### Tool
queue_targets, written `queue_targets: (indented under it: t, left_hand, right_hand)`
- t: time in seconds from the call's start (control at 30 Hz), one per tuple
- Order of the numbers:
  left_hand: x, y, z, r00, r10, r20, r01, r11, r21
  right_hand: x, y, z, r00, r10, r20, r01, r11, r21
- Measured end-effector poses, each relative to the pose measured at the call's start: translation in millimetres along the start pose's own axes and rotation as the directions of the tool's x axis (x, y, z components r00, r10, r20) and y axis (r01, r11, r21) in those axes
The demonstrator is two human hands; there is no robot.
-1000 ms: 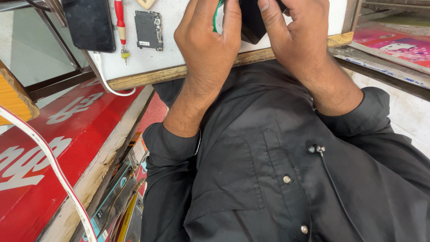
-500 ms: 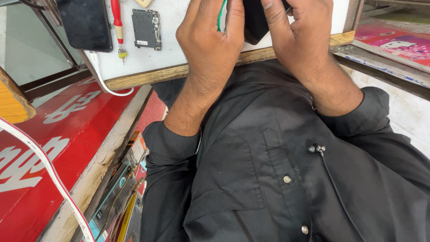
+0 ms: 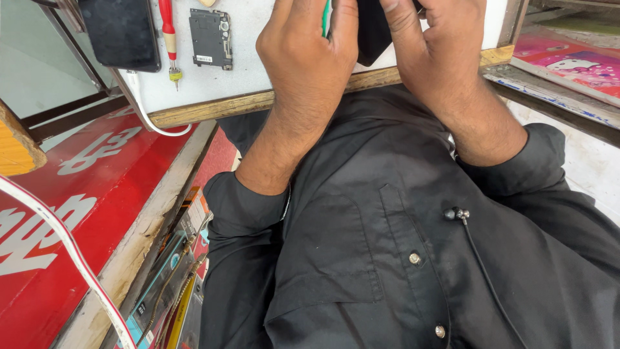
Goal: The person uses a red-handled screwdriver to remove screws from a smartphone battery and then removes the battery from the phone. The person then picks up a green plastic card and wipes the phone's screen and edges with it.
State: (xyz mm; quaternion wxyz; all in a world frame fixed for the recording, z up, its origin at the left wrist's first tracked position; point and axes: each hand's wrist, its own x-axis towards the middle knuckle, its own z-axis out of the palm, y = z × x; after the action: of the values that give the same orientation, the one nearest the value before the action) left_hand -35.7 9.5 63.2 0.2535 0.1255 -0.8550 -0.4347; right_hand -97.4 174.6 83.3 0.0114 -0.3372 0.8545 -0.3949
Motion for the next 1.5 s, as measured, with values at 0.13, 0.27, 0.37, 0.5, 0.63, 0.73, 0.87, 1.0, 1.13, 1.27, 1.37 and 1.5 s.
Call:
queue_targets:
  t: [0.13, 0.27, 0.37, 0.5, 0.63, 0.73, 0.87, 1.0, 1.13, 1.27, 1.37, 1.5]
  left_hand:
    - [1, 1, -3, 0.999, 0.003, 0.05, -0.007, 0.996, 0.085]
    - [2, 3, -2, 0.994, -0.029, 0.102, 0.018, 0.994, 0.109]
    - [3, 6, 0, 0.984, -0.067, 0.162, 0.048, 0.992, 0.12]
    - [-1, 13, -3, 0.988, -0.031, 0.149, 0.008, 0.988, 0.151]
    - [-8, 22, -8, 0.987, -0.05, 0.153, 0.027, 0.988, 0.152]
    - [-12, 24, -11, 0.984, -0.079, 0.16, 0.048, 0.982, 0.184]
    - [-16, 23, -10, 0.981, -0.101, 0.168, 0.059, 0.969, 0.24]
    - [-19, 18, -7, 0.979, -0.104, 0.176, 0.054, 0.961, 0.271]
    - [-24, 14, -7, 0.969, -0.134, 0.209, 0.057, 0.939, 0.338]
    - [-29, 11, -9, 0.966, -0.142, 0.217, 0.056, 0.931, 0.362]
    - [-33, 7, -7, 0.954, -0.172, 0.244, 0.061, 0.912, 0.405]
    - [-35, -2, -2, 0.933, -0.204, 0.296, 0.048, 0.887, 0.459]
  right_hand:
    - [-1, 4, -1, 0.998, -0.06, -0.008, 0.06, 0.998, 0.001]
    - [-4, 8, 0, 0.999, -0.042, -0.008, 0.042, 0.999, 0.022]
    - [-5, 12, 3, 0.999, -0.028, -0.028, 0.031, 0.996, 0.083]
    - [-9, 16, 2, 0.999, 0.022, -0.037, -0.018, 0.995, 0.094]
    - [-14, 17, 1, 0.999, 0.012, -0.047, -0.008, 0.996, 0.084]
    - [-16, 19, 3, 0.999, -0.007, -0.053, 0.012, 0.995, 0.095]
    - [-18, 22, 5, 0.997, -0.046, -0.064, 0.051, 0.995, 0.085]
    - [-20, 23, 6, 0.999, 0.027, -0.044, -0.024, 0.996, 0.085]
    - [-17, 24, 6, 0.997, 0.055, -0.051, -0.05, 0.994, 0.093]
    - [-18, 21, 5, 0.999, -0.009, -0.036, 0.013, 0.996, 0.092]
    - [-15, 21, 7, 0.999, -0.019, -0.036, 0.023, 0.992, 0.12]
    - [-12, 22, 6, 0.999, 0.021, -0.029, -0.018, 0.994, 0.11]
